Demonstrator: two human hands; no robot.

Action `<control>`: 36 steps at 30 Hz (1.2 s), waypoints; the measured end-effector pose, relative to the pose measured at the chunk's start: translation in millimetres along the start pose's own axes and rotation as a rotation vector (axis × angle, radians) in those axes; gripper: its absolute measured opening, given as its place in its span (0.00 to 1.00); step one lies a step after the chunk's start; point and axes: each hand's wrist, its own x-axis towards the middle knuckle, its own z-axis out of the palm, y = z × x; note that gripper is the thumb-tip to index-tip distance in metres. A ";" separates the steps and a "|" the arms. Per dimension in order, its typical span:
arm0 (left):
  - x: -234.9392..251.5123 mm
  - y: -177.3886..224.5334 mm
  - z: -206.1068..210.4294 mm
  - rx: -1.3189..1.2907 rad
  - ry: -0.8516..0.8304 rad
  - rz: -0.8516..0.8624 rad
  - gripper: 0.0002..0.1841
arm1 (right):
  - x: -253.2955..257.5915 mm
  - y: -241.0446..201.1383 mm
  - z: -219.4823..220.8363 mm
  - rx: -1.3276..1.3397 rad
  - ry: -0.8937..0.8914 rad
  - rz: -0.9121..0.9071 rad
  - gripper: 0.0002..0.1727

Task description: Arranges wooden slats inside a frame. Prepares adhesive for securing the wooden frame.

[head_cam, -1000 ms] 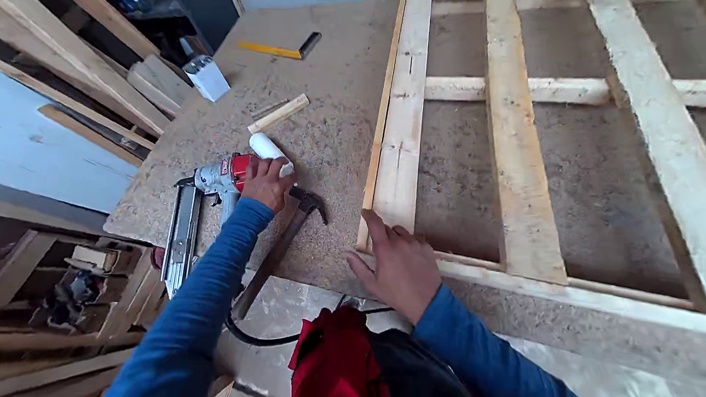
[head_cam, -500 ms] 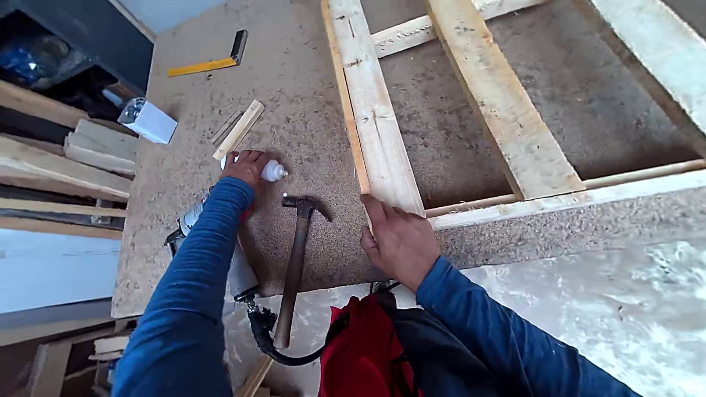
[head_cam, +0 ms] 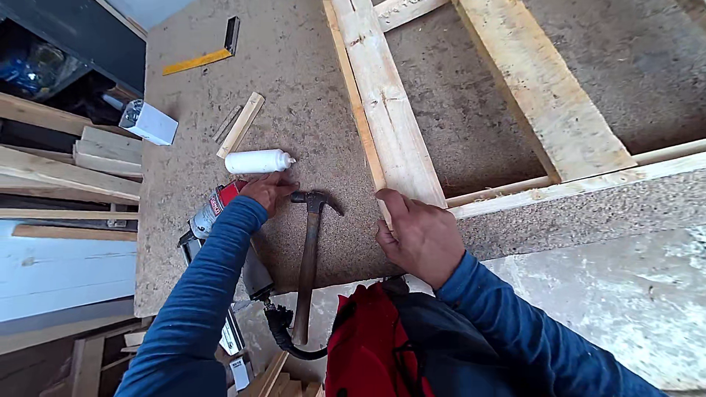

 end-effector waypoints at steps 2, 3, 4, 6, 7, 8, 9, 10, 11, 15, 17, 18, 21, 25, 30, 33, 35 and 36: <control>1.9 -5.0 -5.9 -0.011 -0.062 0.038 0.44 | 0.2 1.1 0.7 0.003 0.009 -0.001 0.24; 3.7 -7.2 -9.2 -0.024 -0.087 0.043 0.42 | 0.1 1.2 0.9 -0.001 0.011 0.002 0.25; 5.3 -8.6 -13.0 -0.036 -0.104 0.037 0.37 | -0.2 1.0 0.2 -0.004 0.007 0.006 0.26; 6.1 -7.4 -21.8 -0.030 -0.130 -0.044 0.19 | -2.7 1.2 -2.3 -0.016 0.021 -0.007 0.27; 5.5 -7.3 -24.8 -0.029 -0.121 -0.092 0.15 | -6.5 2.3 -3.7 -0.022 0.037 -0.025 0.28; 2.8 -6.8 -28.1 -0.050 -0.075 -0.122 0.13 | -13.4 4.3 -5.4 -0.009 0.055 -0.051 0.28; -2.1 -5.3 -32.7 -0.093 0.005 -0.127 0.12 | -23.5 7.4 -7.3 0.021 0.077 -0.089 0.28; -8.5 -3.8 -37.0 -0.159 0.113 -0.090 0.11 | -36.9 11.4 -9.0 0.070 0.093 -0.138 0.26; -13.6 0.8 -42.7 -0.255 0.225 -0.003 0.12 | -53.3 17.5 -11.5 0.133 0.087 -0.181 0.23; -11.7 87.2 -82.6 -0.686 0.407 0.431 0.16 | -133.2 69.6 -16.5 0.287 -0.034 -0.096 0.12; -3.4 140.1 -102.7 -0.765 0.385 0.655 0.16 | -176.3 95.0 -15.0 0.288 -0.005 0.071 0.13; 4.2 161.8 -107.5 -0.747 0.364 0.735 0.16 | -197.0 107.5 -14.5 0.288 -0.020 0.184 0.15; 32.4 200.1 -108.6 -0.572 0.304 0.832 0.21 | -263.7 150.2 -8.0 0.267 -0.231 0.637 0.23; 50.8 213.3 -106.4 -0.381 0.219 0.852 0.24 | -382.9 196.7 26.1 0.245 -0.410 1.173 0.31; 58.0 211.8 -97.8 -0.291 0.252 0.912 0.25 | -509.1 175.0 64.3 0.372 -0.387 1.522 0.29; 56.5 207.8 -98.7 -0.226 0.244 0.944 0.26 | -547.0 143.7 90.2 0.533 -0.334 1.703 0.28; 53.9 203.0 -100.8 -0.173 0.233 0.961 0.27 | -581.9 125.5 118.9 0.616 -0.302 1.737 0.26; 52.7 200.0 -101.3 -0.142 0.230 0.969 0.27 | -624.6 120.3 152.0 0.585 -0.241 1.640 0.27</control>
